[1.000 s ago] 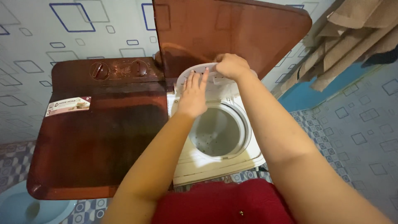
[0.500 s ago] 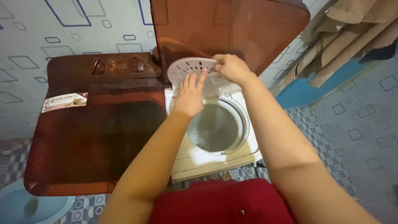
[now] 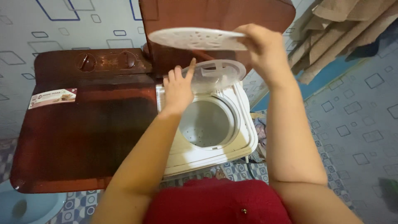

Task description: Transferring clothes from a washing machine to a laundry basket and then back into the machine.

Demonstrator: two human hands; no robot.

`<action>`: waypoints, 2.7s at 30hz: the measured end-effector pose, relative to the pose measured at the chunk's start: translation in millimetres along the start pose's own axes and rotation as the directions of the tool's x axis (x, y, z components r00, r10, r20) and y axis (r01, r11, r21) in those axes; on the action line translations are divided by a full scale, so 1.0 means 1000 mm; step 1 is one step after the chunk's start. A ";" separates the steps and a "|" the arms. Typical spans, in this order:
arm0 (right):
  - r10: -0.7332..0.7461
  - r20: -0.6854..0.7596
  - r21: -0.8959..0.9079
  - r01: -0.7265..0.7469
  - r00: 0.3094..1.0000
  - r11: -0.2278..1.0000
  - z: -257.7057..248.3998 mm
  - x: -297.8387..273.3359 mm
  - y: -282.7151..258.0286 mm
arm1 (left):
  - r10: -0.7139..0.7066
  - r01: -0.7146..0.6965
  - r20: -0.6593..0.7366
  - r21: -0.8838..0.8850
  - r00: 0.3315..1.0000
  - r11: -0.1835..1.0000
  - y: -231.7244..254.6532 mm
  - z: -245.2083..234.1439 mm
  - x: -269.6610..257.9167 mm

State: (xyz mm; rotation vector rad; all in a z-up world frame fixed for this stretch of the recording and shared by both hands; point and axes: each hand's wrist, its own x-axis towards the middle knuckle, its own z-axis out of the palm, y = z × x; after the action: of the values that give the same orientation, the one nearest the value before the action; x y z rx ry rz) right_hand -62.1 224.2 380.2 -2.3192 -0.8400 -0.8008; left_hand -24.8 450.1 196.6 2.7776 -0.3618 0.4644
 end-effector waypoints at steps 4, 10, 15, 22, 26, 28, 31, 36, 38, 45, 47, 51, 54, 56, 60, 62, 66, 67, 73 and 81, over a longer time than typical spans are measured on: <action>-0.038 -0.175 0.001 0.038 0.984 0.999 -0.039 -0.012 -0.020 | -0.047 0.049 0.019 -0.109 0.999 0.993 0.003 -0.015 0.010; 0.131 -0.234 0.393 -0.030 0.963 0.919 -0.065 -0.026 -0.031 | -0.186 0.233 0.220 -0.211 0.958 0.949 -0.003 -0.018 0.048; 0.267 -0.039 0.450 -0.222 0.963 0.865 -0.035 -0.065 0.034 | -0.191 0.328 0.298 -0.528 0.935 0.783 -0.011 -0.051 0.033; 0.528 0.118 0.453 -0.519 0.841 0.725 0.023 -0.125 0.117 | -0.057 -0.015 -0.103 -0.594 0.993 0.804 -0.064 0.022 0.046; 0.552 0.187 0.305 -0.582 0.812 0.753 0.056 -0.136 0.116 | -0.130 0.039 -0.112 -0.589 0.985 0.807 -0.058 0.024 0.042; 0.549 0.219 0.259 -0.591 0.806 0.764 0.080 -0.141 0.109 | -0.144 0.024 -0.177 -0.550 0.974 0.835 -0.050 0.019 0.039; 0.546 0.267 0.247 -0.604 0.794 0.758 0.112 -0.154 0.088 | -0.152 0.017 -0.258 -0.459 0.954 0.888 -0.035 0.013 0.028; 0.537 0.373 -0.086 -0.548 0.756 0.832 0.142 -0.182 0.112 | -0.186 0.173 0.031 -0.539 0.982 0.824 -0.006 0.016 -0.014; 0.534 0.437 -0.184 -0.509 0.724 0.841 0.146 -0.186 0.111 | -0.169 0.263 0.211 -0.582 0.963 0.770 -0.005 0.050 -0.027; 0.466 0.655 -0.161 -0.492 0.595 0.855 0.141 -0.153 0.072 | -0.111 0.162 0.119 -0.680 0.987 0.715 -0.007 0.116 -0.061; 0.459 0.685 -0.182 -0.478 0.565 0.859 0.151 -0.152 0.075 | -0.164 0.113 -0.012 -0.678 0.986 0.727 -0.009 0.134 -0.061; 0.431 0.749 -0.216 -0.430 0.503 0.877 0.170 -0.157 0.078 | -0.193 0.222 0.118 -0.658 0.974 0.720 -0.024 0.180 -0.058; 0.438 0.787 -0.267 -0.402 0.433 0.876 0.187 -0.165 0.072 | 0.026 0.035 0.136 -0.428 0.990 0.903 -0.060 0.269 -0.063; 0.431 0.813 -0.301 -0.353 0.391 0.886 0.215 -0.193 0.089 | 0.236 -0.209 0.166 -0.165 0.957 0.964 -0.069 0.300 -0.067; 0.278 0.876 -0.196 -0.236 0.394 0.952 0.239 -0.225 0.092 | 0.097 0.200 0.498 -0.508 0.861 0.838 -0.064 0.303 -0.085; 0.294 0.919 -0.271 -0.123 0.264 0.955 0.234 -0.220 0.084 | 0.204 0.053 0.534 -0.426 0.821 0.903 -0.062 0.305 -0.097; 0.222 0.913 -0.193 -0.117 0.343 0.974 0.258 -0.228 0.114 | -0.129 0.394 0.609 -0.324 0.782 0.860 -0.042 0.256 -0.104; 0.205 0.910 -0.190 -0.077 0.361 0.979 0.265 -0.231 0.122 | -0.157 0.428 0.624 -0.312 0.766 0.848 -0.036 0.240 -0.104; 0.086 0.821 -0.067 -0.054 0.564 0.996 0.286 -0.242 0.138 | -0.328 0.469 0.431 -0.276 0.840 0.839 -0.016 0.192 -0.099; 0.070 0.901 -0.068 -0.020 0.427 0.997 0.257 -0.196 0.130 | -0.292 0.294 0.077 -0.455 0.953 0.841 -0.007 0.138 -0.072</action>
State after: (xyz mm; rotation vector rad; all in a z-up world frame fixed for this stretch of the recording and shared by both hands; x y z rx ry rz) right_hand -6.6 232.6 36.6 -2.7431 -1.1517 0.6366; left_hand -50.9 424.6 44.9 2.3081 -0.0302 0.2527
